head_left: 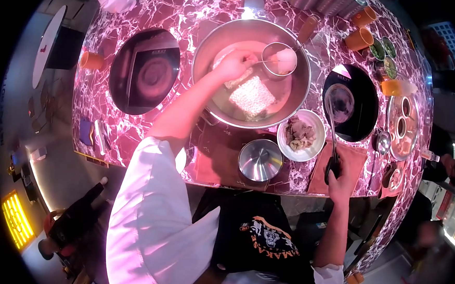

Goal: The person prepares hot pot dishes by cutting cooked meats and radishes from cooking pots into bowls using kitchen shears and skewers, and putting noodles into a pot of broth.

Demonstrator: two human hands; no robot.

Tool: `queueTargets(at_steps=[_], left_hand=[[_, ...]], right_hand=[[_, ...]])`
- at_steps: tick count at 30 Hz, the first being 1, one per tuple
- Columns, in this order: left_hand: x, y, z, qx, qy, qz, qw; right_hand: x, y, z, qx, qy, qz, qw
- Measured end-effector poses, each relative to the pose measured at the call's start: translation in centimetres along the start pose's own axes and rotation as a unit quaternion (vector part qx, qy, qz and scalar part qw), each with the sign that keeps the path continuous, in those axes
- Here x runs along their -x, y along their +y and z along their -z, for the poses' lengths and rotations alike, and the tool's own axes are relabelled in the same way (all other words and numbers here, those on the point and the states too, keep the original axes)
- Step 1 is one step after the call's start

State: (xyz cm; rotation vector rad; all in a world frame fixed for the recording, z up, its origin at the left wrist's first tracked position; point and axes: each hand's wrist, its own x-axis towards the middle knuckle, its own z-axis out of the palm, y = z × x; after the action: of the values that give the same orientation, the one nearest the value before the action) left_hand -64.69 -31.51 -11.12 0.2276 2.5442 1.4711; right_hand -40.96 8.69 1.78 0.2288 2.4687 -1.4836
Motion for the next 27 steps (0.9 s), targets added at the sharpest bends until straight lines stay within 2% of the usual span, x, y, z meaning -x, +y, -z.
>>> queueTargets(at_steps=[1, 2, 3, 4, 6, 7, 8, 10, 12, 14, 16, 17, 20, 22, 23, 25, 26, 27], left_hand=[[0.4, -0.1, 0.4, 0.000, -0.002, -0.001, 1.000], [0.7, -0.2, 0.8, 0.031, -0.001, 0.004, 1.000], [1.2, -0.1, 1.2, 0.062, -0.001, 0.009, 0.998], [1.8, 0.3, 1.8, 0.062, -0.004, 0.009, 0.998], [2.9, 1.5, 3.2, 0.069, -0.036, 0.012, 0.997], [3.7, 2.0, 3.9, 0.069, -0.039, 0.013, 0.997], [4.6, 2.6, 4.5, 0.078, -0.045, 0.015, 0.996], [6.6, 4.1, 5.3, 0.069, -0.049, 0.012, 0.996], [8.8, 4.5, 5.6, 0.056, -0.053, -0.020, 0.997], [11.6, 5.7, 5.2, 0.067, -0.051, -0.015, 0.996], [14.9, 7.4, 4.7, 0.041, -0.073, 0.032, 0.996], [16.6, 7.3, 3.8, 0.007, -0.054, -0.041, 0.998], [21.7, 7.0, 0.5, 0.017, -0.045, -0.024, 0.999], [24.9, 5.8, -2.1, 0.042, -0.010, -0.007, 0.999], [26.5, 5.2, -3.5, 0.035, 0.013, 0.013, 0.999], [29.4, 4.7, -6.3, 0.048, 0.040, 0.079, 0.995], [30.5, 4.6, -7.6, 0.052, 0.041, 0.082, 0.994], [31.5, 4.7, -8.8, 0.106, 0.055, 0.129, 0.984]], right_hand=[[-0.6, -1.0, -0.2, 0.000, 0.001, -0.001, 1.000], [-1.1, -2.3, -0.2, 0.110, 0.017, 0.121, 0.986], [-1.7, -3.2, -0.3, 0.218, 0.032, 0.239, 0.946], [-2.1, -3.4, -0.1, 0.218, 0.034, 0.237, 0.946], [-3.2, -3.5, 0.5, 0.239, -0.032, 0.125, 0.962], [-3.6, -4.9, 0.5, 0.227, -0.051, 0.026, 0.972], [-4.0, -6.0, 0.6, 0.226, -0.053, 0.020, 0.972], [-4.8, -7.6, 0.9, 0.311, -0.069, 0.112, 0.941], [-5.5, -8.6, 1.4, 0.351, -0.093, 0.150, 0.920], [-5.8, -9.8, 1.3, 0.322, -0.161, 0.113, 0.926], [-5.5, -10.4, 0.9, 0.352, -0.208, 0.118, 0.905], [-5.3, -10.1, 0.5, 0.351, -0.218, 0.119, 0.903], [-3.7, -8.5, -0.7, 0.333, -0.276, 0.186, 0.882], [-2.4, -7.8, -1.7, 0.387, -0.296, 0.134, 0.863], [-1.7, -8.1, -2.0, 0.428, -0.294, 0.150, 0.841], [-0.9, -6.6, -2.1, 0.431, -0.295, 0.176, 0.834], [-0.3, -5.2, -2.1, 0.434, -0.293, 0.193, 0.830], [0.3, -4.2, -2.0, 0.411, -0.295, 0.198, 0.839]])
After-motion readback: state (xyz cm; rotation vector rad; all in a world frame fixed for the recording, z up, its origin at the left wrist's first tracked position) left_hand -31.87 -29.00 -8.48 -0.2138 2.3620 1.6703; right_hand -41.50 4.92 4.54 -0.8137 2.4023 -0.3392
